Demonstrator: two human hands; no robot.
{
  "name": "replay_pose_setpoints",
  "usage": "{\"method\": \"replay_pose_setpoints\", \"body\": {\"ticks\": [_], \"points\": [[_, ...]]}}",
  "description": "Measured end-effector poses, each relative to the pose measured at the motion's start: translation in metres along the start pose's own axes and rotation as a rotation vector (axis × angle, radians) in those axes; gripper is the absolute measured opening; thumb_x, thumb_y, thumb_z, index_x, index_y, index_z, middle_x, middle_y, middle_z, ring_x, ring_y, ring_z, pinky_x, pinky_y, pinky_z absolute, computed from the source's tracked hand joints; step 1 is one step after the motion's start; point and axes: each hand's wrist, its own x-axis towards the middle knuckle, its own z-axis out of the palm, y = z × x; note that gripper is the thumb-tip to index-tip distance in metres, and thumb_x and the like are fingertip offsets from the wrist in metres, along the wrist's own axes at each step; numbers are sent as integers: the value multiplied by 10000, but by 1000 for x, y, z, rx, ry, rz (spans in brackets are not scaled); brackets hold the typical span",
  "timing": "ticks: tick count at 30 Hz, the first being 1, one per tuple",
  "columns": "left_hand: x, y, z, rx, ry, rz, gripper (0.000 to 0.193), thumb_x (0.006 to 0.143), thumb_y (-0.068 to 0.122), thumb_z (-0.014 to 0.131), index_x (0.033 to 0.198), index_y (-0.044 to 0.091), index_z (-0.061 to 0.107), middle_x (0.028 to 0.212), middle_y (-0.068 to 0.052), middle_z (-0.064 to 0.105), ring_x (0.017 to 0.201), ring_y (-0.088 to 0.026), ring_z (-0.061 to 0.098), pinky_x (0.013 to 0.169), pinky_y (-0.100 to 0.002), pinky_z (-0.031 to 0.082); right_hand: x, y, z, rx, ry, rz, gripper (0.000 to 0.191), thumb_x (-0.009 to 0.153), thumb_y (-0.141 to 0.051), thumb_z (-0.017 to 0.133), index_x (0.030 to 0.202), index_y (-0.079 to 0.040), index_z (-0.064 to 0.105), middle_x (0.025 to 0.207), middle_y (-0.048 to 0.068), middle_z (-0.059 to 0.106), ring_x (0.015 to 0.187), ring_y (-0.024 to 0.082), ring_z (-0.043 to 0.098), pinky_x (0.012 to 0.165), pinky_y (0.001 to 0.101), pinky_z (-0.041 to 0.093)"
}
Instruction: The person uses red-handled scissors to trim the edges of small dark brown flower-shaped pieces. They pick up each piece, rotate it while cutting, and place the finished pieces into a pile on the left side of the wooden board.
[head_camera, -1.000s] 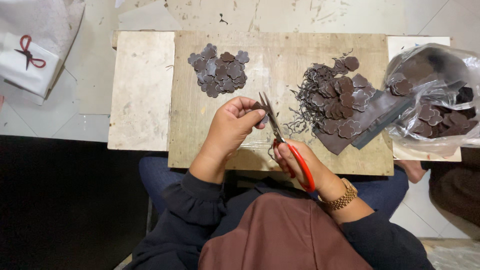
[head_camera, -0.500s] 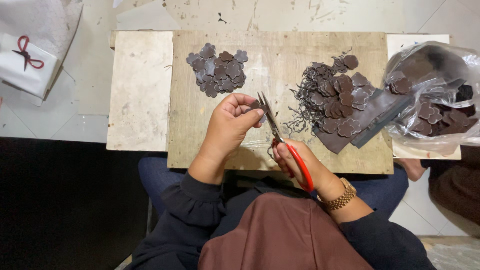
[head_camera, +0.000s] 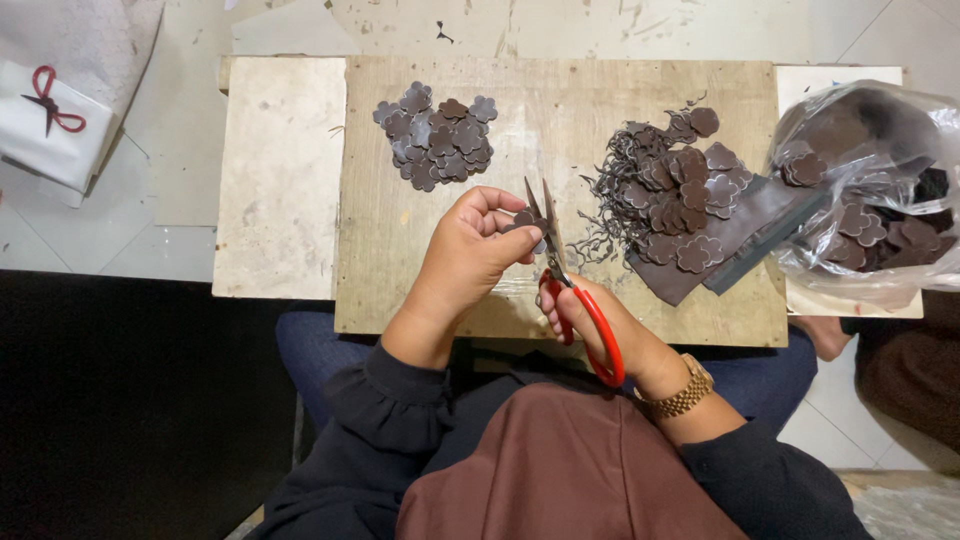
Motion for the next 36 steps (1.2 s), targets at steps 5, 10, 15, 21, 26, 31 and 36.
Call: {"method": "replay_pose_setpoints", "body": {"ticks": [5,10,15,21,26,31,36], "points": [[0,-2,-1,-10,11,9,318,888,7,731,1147,-27,550,870,-76,707,730,-114,683,676,-241,566,-1,2,1,12,34,6,554,1015,-617,460,1006,-69,543,809,-23,479,710,81,444,634,234,421],[0,-3,-1,-7,25,7,334,880,8,742,1148,-29,546,854,-74,696,716,-119,680,658,-238,552,-1,1,4,48,57,34,549,1000,-623,468,985,-79,537,791,-27,461,675,82,424,591,235,392],[1,-2,-3,4,22,14,347,878,17,746,1152,-29,538,847,-74,692,720,-122,684,657,-240,557,0,-3,5,32,42,14,562,993,-640,464,961,-84,535,818,-37,481,676,75,440,585,233,400],[0,0,-5,0,32,23,365,871,10,747,1161,-24,529,857,-84,699,722,-126,682,662,-246,554,-2,-8,7,34,50,30,528,1010,-609,466,960,-86,528,805,-36,461,651,69,421,567,234,385],[1,2,-6,-5,25,28,365,875,11,745,1166,-14,527,864,-83,706,727,-118,676,669,-246,558,-3,-8,6,1,56,31,516,1017,-594,448,935,-92,533,774,-39,465,628,69,433,550,234,391],[0,0,-7,13,34,24,364,874,11,748,1164,-14,530,861,-79,707,726,-114,672,671,-244,557,-2,0,5,9,69,36,501,1015,-576,456,918,-90,533,747,-40,468,614,70,434,526,234,386],[0,2,-9,27,37,38,362,876,11,749,1165,-17,533,857,-76,709,728,-106,664,664,-235,544,-1,4,5,59,74,59,481,1024,-547,472,906,-85,534,720,-35,459,595,73,420,514,231,379]]}}
